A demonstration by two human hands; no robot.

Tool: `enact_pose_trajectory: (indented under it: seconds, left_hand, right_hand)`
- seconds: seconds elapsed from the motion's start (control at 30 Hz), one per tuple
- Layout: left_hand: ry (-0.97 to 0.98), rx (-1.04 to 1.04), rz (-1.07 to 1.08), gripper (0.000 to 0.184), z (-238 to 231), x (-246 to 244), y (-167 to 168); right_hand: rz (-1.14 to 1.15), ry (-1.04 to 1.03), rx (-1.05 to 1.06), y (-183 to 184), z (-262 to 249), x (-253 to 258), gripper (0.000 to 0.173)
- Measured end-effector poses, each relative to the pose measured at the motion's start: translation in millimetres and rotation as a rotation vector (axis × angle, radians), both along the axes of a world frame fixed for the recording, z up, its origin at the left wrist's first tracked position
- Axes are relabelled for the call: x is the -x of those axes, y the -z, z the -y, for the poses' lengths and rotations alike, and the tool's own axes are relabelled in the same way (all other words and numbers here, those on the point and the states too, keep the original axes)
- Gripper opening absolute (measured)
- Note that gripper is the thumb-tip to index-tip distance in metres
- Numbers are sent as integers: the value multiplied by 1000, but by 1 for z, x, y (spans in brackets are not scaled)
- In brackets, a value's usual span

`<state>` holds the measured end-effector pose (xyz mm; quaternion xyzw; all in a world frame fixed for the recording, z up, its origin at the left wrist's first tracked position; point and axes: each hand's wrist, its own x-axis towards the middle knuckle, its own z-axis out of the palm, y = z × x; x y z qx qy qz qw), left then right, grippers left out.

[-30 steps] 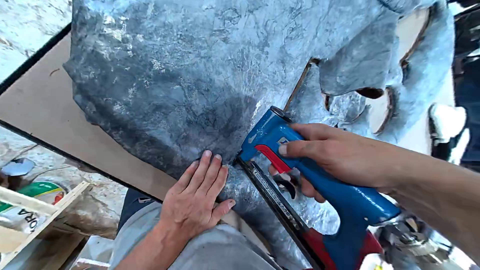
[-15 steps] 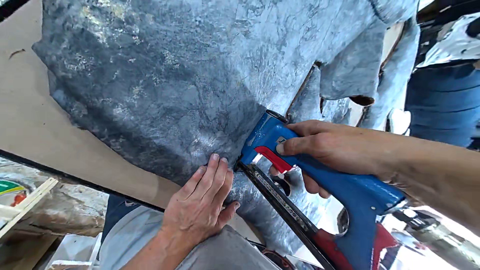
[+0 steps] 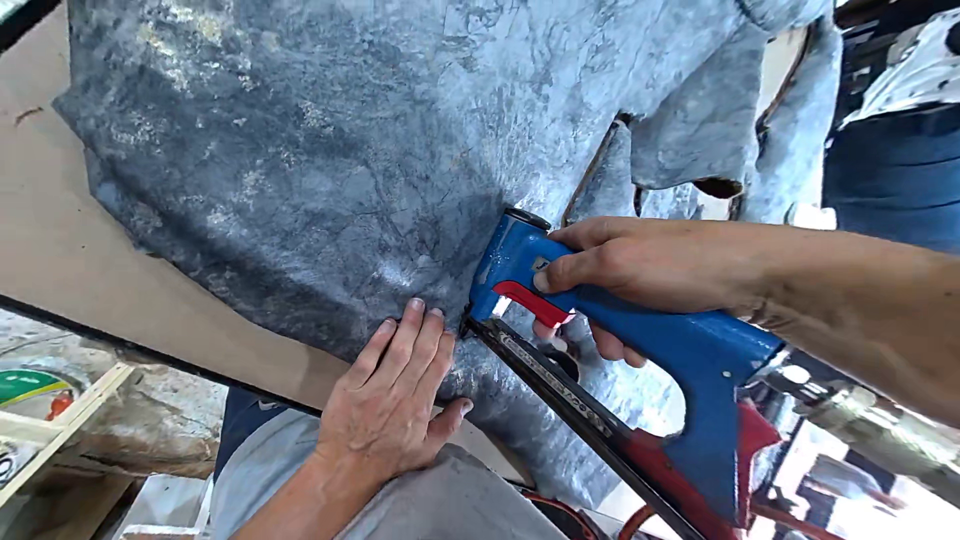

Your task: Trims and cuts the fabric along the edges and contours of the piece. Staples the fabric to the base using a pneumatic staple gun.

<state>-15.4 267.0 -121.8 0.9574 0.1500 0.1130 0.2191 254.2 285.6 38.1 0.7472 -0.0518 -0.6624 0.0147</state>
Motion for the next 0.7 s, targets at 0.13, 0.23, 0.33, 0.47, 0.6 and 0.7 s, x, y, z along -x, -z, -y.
enact_pose_trajectory:
  seconds: [0.13, 0.23, 0.33, 0.47, 0.6, 0.7]
  left_hand:
    - [8, 20, 5, 78, -3, 0, -1]
    - [-8, 17, 26, 78, -4, 0, -1]
    - [-25, 16, 48, 78, -4, -1, 0]
    - [-39, 22, 58, 76, -3, -1, 0]
    - [-36, 19, 56, 78, -3, -3, 1]
    - [-32, 24, 46, 78, -4, -3, 0]
  right_hand:
    - [-5, -17, -50, -12, -1, 11, 23]
    - [-14, -105, -54, -13, -11, 18, 22]
    - [-6, -161, -47, -15, -18, 20, 21]
    - [56, -144, -55, -12, -13, 28, 24]
    - [25, -141, -38, -8, -15, 23, 24]
    - [-25, -180, -14, -6, -24, 17, 23]
